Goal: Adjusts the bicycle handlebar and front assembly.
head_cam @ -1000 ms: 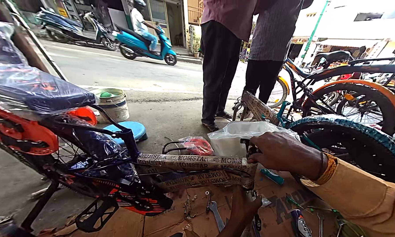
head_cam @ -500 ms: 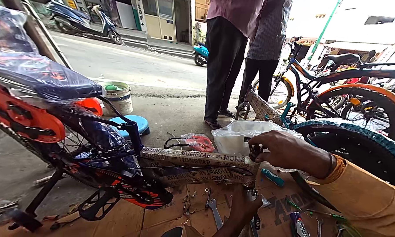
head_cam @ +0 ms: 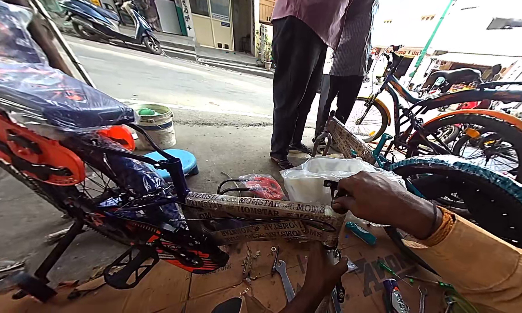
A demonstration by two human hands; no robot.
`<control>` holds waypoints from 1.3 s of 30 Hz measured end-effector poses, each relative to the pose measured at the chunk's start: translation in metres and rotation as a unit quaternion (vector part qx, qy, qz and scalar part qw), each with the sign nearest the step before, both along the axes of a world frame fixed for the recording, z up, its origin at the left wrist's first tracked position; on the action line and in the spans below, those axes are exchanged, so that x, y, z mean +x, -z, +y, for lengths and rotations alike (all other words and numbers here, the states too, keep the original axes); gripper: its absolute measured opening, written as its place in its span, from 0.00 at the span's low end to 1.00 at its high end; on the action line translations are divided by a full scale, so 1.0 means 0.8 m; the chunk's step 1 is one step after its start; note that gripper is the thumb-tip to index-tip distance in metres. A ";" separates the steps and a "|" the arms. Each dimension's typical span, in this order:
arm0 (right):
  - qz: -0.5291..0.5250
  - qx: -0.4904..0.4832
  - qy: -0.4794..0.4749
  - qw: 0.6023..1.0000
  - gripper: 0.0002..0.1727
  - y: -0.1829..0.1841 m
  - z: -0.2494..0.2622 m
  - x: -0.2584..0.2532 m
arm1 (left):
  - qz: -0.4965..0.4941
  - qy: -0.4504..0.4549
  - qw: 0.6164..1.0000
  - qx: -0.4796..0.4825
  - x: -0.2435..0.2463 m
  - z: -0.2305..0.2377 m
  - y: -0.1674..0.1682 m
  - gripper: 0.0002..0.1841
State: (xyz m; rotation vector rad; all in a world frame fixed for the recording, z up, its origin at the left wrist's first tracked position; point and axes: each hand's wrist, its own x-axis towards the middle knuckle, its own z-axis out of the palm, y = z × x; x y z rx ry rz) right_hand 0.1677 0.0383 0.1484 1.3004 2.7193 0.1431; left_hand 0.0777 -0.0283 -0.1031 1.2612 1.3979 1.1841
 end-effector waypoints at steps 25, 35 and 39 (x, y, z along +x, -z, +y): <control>0.334 0.028 -0.028 0.942 0.18 0.073 -0.008 0.040 | -0.014 0.002 1.000 0.002 0.000 -0.001 0.001 0.44; 0.646 0.070 0.095 0.754 0.42 0.147 -0.039 -0.003 | -0.016 -0.009 1.000 0.008 0.000 -0.001 0.005 0.46; 0.648 0.070 0.096 0.752 0.40 0.143 -0.037 -0.001 | -0.017 -0.011 1.000 0.006 0.001 -0.002 0.004 0.46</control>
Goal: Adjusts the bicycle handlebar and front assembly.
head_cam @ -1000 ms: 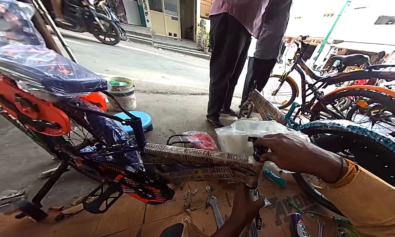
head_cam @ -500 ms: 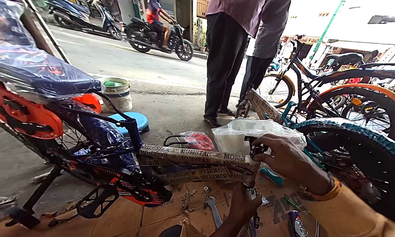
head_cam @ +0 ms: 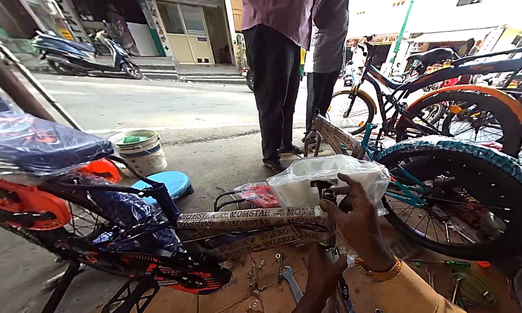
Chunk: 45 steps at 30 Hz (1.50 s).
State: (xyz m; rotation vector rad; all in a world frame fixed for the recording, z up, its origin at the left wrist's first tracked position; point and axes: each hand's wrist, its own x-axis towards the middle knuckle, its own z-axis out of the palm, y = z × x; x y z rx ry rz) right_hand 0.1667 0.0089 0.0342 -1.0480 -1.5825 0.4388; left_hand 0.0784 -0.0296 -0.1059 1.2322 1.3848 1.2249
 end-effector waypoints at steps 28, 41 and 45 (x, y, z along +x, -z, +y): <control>-0.128 -0.035 -0.017 0.991 0.49 -0.030 0.001 0.011 | 0.002 -0.015 1.000 0.001 0.006 0.001 0.004 0.45; -0.145 -0.101 -0.101 0.979 0.31 -0.042 0.004 0.021 | 0.006 -0.010 1.000 0.007 0.005 0.001 0.006 0.46; -0.144 -0.082 -0.051 0.985 0.34 -0.041 0.003 0.019 | 0.007 -0.009 1.000 0.007 0.005 0.003 0.006 0.47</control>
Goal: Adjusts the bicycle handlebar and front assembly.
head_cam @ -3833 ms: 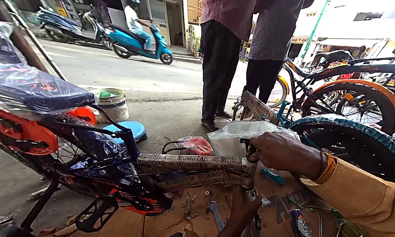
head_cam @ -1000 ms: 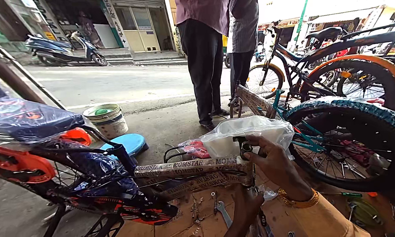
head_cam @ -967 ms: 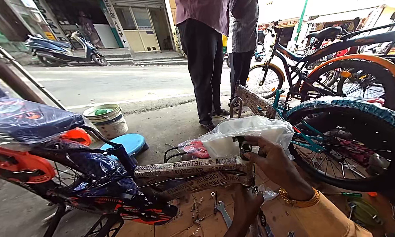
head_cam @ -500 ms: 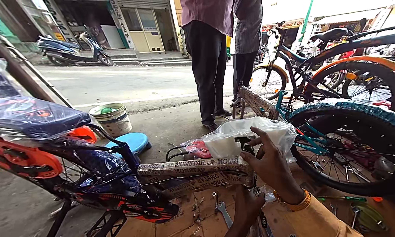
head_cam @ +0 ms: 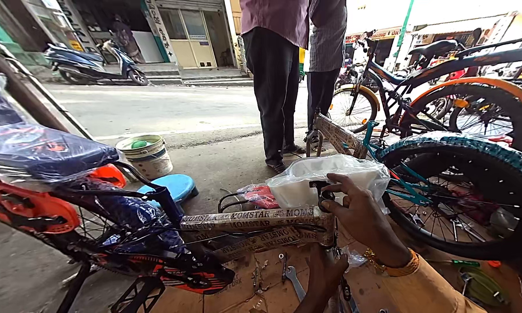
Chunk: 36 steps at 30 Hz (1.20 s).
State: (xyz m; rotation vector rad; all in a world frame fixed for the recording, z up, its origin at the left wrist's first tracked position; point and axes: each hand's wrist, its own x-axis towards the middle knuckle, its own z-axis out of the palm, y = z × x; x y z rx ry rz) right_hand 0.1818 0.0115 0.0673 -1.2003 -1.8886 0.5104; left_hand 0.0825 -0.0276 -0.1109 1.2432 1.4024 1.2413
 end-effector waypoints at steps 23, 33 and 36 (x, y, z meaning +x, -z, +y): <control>0.051 -0.058 -0.099 0.992 0.25 0.004 0.009 0.015 | -0.008 0.005 1.000 -0.010 -0.001 -0.004 -0.003 0.48; 0.021 0.067 0.091 0.993 0.18 0.019 -0.012 -0.026 | 0.005 -0.001 1.000 -0.006 -0.009 -0.001 -0.001 0.45; -0.004 0.059 0.072 0.996 0.33 0.014 -0.008 -0.021 | 0.003 0.006 1.000 -0.005 -0.013 -0.001 -0.002 0.44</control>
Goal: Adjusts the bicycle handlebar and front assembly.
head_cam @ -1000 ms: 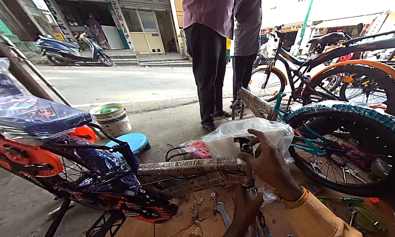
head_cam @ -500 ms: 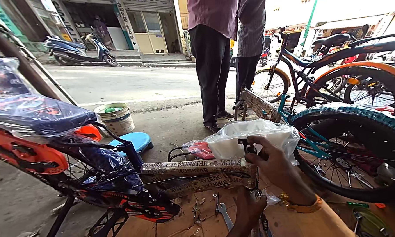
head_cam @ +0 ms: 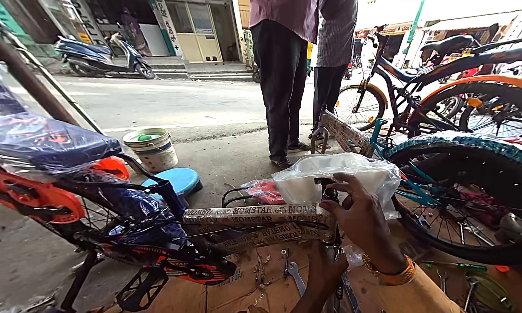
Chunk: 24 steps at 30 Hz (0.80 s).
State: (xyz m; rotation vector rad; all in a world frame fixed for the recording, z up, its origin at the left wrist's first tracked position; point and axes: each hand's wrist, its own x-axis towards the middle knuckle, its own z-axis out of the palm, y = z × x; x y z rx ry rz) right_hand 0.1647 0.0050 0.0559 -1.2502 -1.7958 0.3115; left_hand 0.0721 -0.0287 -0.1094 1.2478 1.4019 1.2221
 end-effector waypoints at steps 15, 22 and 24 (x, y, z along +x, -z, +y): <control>-0.044 -0.037 -0.050 0.997 0.25 -0.015 0.010 0.005 | 0.039 -0.009 0.999 -0.015 0.002 0.005 0.000 0.44; -0.075 0.005 0.049 0.996 0.50 -0.016 0.003 -0.006 | 0.041 -0.011 0.999 -0.006 0.002 0.004 0.002 0.44; -0.077 0.029 0.070 0.994 0.45 -0.012 0.006 -0.008 | 0.039 -0.010 0.999 -0.003 0.002 0.003 0.003 0.44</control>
